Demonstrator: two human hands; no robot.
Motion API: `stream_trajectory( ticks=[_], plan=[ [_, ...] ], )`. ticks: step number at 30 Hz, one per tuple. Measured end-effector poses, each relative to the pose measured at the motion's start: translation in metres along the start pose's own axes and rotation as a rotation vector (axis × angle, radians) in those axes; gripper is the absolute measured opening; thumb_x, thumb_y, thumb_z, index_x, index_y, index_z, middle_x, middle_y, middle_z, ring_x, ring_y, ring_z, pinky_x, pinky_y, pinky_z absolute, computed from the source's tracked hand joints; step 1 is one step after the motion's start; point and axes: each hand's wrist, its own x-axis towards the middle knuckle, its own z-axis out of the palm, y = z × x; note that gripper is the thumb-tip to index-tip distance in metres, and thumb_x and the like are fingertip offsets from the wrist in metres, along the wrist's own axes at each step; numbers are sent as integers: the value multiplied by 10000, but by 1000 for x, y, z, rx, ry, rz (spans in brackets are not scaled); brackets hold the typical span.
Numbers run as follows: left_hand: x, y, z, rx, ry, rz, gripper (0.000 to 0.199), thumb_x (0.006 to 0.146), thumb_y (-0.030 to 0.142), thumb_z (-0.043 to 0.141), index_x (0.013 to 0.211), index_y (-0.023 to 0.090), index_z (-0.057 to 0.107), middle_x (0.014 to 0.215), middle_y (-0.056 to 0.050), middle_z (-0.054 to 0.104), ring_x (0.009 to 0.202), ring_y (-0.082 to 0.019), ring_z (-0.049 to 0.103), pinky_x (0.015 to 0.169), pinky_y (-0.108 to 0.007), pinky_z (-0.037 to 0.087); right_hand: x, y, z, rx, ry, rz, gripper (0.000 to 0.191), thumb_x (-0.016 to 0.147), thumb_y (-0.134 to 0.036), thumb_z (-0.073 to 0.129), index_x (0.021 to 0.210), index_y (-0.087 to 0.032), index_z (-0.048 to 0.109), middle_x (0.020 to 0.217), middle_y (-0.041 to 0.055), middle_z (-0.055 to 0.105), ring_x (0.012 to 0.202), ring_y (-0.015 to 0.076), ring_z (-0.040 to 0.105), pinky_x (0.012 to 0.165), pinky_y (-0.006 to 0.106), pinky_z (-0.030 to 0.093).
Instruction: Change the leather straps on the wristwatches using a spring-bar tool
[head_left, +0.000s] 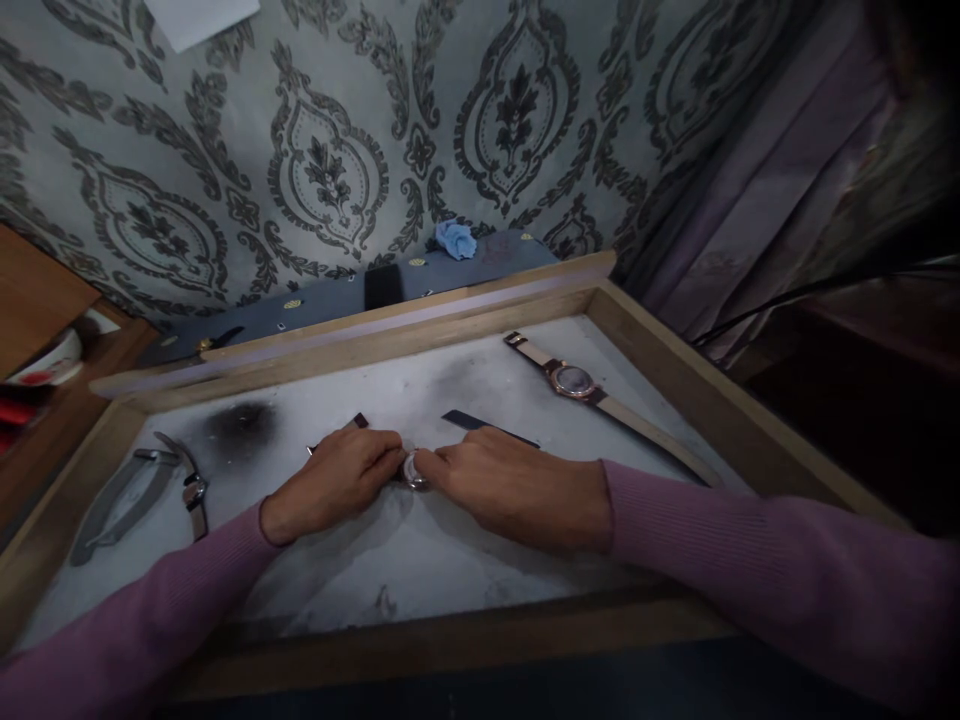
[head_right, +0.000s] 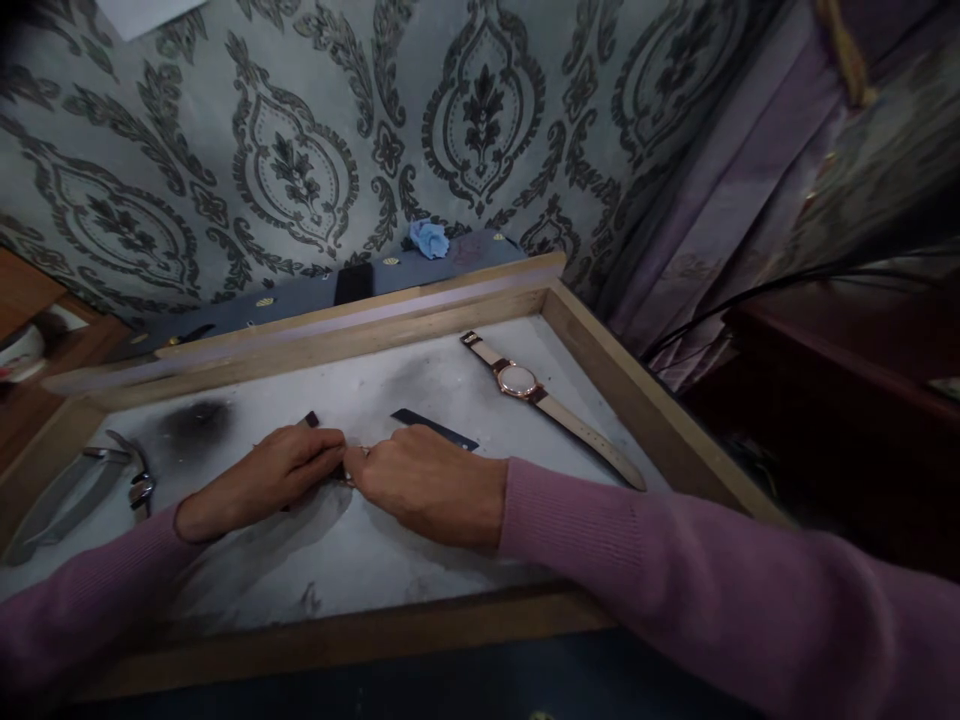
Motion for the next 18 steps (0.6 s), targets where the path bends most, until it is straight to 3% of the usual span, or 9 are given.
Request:
stream_trajectory(
  ticks=[18],
  plan=[
    [1,-1,3,34,35,4,306,904,239,388,603,184,398,509,38,435,516,-118,438,540,-262,258,3,-9,1,-185,15,-24,204,818,22,433,941,-106,532,736,63,667,519,161,546,461,329,134]
  ],
)
